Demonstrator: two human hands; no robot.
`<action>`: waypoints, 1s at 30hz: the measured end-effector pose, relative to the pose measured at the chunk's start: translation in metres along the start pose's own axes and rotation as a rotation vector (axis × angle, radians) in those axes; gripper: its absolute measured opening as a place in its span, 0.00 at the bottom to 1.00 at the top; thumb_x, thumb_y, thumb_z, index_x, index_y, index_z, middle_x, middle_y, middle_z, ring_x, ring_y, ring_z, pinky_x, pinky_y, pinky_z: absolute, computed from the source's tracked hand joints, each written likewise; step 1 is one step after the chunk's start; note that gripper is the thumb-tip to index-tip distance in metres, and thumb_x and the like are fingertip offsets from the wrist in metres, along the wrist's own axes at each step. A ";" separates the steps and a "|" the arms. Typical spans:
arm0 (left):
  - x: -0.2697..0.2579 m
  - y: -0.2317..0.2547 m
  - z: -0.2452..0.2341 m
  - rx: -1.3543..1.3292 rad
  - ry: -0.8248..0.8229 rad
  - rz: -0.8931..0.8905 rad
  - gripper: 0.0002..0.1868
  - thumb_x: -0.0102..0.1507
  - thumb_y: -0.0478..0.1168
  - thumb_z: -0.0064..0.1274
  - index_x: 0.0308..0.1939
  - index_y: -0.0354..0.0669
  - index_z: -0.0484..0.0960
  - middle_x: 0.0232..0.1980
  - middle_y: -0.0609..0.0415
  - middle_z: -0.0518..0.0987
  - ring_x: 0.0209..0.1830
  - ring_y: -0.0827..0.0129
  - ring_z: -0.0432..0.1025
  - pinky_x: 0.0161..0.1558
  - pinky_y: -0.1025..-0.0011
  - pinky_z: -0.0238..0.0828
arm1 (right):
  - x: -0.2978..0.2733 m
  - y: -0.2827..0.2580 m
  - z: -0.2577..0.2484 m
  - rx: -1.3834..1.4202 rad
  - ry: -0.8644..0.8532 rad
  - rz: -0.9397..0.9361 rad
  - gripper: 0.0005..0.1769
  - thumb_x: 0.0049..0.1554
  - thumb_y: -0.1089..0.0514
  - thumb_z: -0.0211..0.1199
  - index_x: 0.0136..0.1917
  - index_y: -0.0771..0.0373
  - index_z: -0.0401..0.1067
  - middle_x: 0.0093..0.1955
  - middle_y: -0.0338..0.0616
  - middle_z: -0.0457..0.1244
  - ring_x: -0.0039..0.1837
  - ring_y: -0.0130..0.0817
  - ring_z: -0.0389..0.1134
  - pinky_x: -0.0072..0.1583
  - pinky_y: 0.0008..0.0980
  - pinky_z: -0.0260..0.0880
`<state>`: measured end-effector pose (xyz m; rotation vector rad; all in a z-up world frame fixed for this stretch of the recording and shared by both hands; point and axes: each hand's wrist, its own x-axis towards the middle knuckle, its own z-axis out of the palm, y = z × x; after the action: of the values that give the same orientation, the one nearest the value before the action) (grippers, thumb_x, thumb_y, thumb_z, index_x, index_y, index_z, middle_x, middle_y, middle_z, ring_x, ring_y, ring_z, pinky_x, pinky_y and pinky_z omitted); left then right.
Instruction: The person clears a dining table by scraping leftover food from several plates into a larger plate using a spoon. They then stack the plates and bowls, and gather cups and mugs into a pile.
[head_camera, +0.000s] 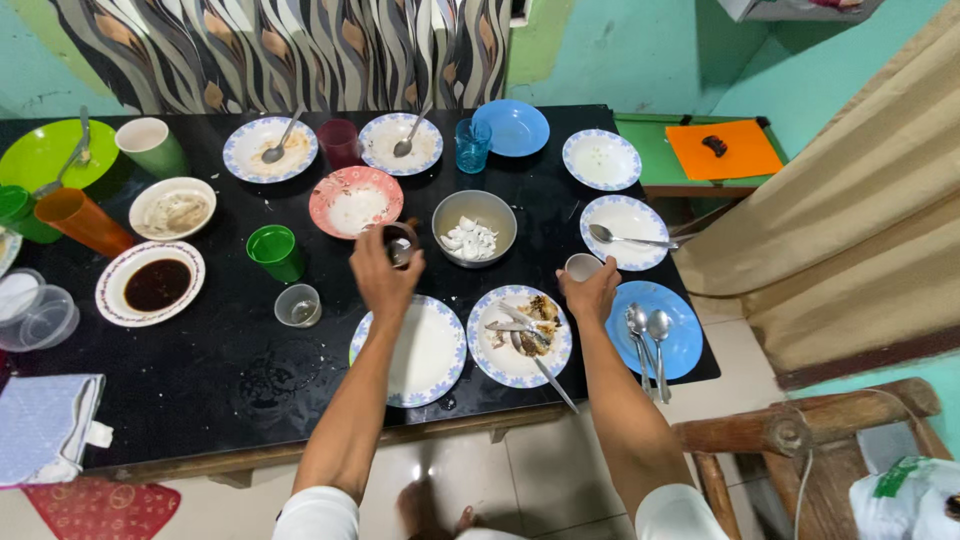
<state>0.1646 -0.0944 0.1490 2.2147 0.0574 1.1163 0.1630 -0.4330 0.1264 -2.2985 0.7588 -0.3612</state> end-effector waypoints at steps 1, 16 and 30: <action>0.007 0.012 0.002 -0.030 0.010 0.089 0.45 0.50 0.44 0.73 0.67 0.36 0.69 0.65 0.39 0.72 0.65 0.42 0.66 0.64 0.52 0.63 | 0.000 -0.003 0.001 0.005 0.008 0.013 0.62 0.44 0.42 0.79 0.79 0.61 0.45 0.76 0.59 0.50 0.73 0.61 0.57 0.68 0.51 0.61; 0.037 0.125 0.175 -0.422 -0.580 0.263 0.49 0.44 0.45 0.74 0.66 0.36 0.68 0.58 0.41 0.76 0.56 0.45 0.74 0.54 0.54 0.70 | 0.016 -0.024 0.031 0.159 0.258 -0.010 0.63 0.41 0.43 0.81 0.76 0.63 0.46 0.67 0.66 0.58 0.68 0.63 0.61 0.64 0.52 0.63; 0.015 0.132 0.233 -0.260 -0.818 -0.092 0.52 0.51 0.47 0.72 0.74 0.46 0.59 0.67 0.47 0.71 0.68 0.51 0.66 0.69 0.46 0.52 | 0.049 0.007 0.040 0.315 0.156 -0.053 0.51 0.47 0.39 0.75 0.73 0.66 0.56 0.55 0.57 0.66 0.58 0.53 0.70 0.60 0.45 0.69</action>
<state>0.3134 -0.3173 0.1354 2.2316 -0.3115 0.1001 0.2164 -0.4459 0.0945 -2.0127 0.6641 -0.6435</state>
